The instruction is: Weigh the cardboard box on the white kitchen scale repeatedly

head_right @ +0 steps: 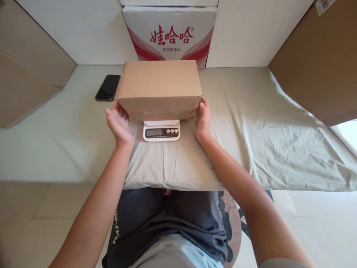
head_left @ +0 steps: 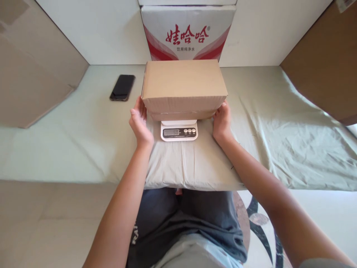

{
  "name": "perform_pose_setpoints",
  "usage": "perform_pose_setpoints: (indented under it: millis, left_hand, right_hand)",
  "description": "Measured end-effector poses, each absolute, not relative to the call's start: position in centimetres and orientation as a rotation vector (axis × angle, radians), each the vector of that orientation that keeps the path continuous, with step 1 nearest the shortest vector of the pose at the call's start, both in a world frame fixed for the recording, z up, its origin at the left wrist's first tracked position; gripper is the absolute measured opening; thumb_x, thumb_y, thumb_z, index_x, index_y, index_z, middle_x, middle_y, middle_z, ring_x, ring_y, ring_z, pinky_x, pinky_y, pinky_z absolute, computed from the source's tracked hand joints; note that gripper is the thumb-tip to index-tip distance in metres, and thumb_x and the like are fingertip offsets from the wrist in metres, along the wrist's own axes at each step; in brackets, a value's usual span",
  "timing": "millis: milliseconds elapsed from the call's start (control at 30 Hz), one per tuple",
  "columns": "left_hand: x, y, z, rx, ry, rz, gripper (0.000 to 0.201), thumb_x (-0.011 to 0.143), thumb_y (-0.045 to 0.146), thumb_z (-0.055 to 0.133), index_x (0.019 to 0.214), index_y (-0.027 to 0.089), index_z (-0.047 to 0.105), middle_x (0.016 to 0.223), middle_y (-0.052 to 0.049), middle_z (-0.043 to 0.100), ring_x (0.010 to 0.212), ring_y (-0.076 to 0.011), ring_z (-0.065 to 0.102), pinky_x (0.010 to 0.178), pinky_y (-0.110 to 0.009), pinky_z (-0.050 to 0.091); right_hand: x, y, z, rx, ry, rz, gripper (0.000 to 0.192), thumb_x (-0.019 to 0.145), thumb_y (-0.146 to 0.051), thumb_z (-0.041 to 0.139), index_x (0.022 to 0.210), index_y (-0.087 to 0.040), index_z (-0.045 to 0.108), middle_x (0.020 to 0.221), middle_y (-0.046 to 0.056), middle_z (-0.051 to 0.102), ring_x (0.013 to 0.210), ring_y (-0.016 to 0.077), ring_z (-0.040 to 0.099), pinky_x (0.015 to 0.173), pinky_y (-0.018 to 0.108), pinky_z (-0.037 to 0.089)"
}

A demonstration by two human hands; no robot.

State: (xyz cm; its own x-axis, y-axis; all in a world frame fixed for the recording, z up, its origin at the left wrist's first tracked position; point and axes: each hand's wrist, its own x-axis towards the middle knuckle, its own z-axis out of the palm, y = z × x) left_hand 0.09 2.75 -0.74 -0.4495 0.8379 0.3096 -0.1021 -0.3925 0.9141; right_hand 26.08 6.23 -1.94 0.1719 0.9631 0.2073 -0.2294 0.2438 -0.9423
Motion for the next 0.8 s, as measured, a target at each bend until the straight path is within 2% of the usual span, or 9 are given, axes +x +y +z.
perform_pose_setpoints:
  millis: [167,367,800]
  left_hand:
    - [0.17,2.73,-0.79,1.074,1.152,1.910,0.097,0.092,0.090,0.040,0.148,0.014,0.063,0.166,-0.022,0.053,0.159,-0.0334,0.048,0.133,-0.046,0.036]
    - [-0.18,2.89,-1.18,1.094,1.163,1.877,0.090,0.095,0.089,0.037,0.147,0.021,0.065,0.168,-0.015,0.054,0.160,-0.0293,0.046,0.133,-0.042,0.036]
    - [-0.13,2.94,-1.21,1.106,1.170,1.875,0.097,0.093,0.092,0.035,0.151,0.019,0.061,0.167,-0.018,0.054,0.159,-0.0306,0.048,0.132,-0.041,0.037]
  right_hand:
    - [25.96,6.13,-1.71,-0.912,-0.994,1.051,0.054,0.087,-0.073,0.060,0.119,-0.030,0.064,0.137,0.003,0.074,0.149,0.0317,0.058,0.123,0.051,0.052]
    - [25.84,6.06,-1.69,-0.881,-0.978,1.057,0.048,0.089,-0.066,0.061,0.120,-0.029,0.065,0.133,0.003,0.075,0.143,0.0296,0.062,0.123,0.049,0.052]
    - [26.23,6.31,-2.40,-0.913,-1.042,1.009,0.055,0.090,-0.075,0.058,0.125,-0.033,0.066,0.137,0.001,0.074,0.147,0.0297,0.060,0.124,0.049,0.051]
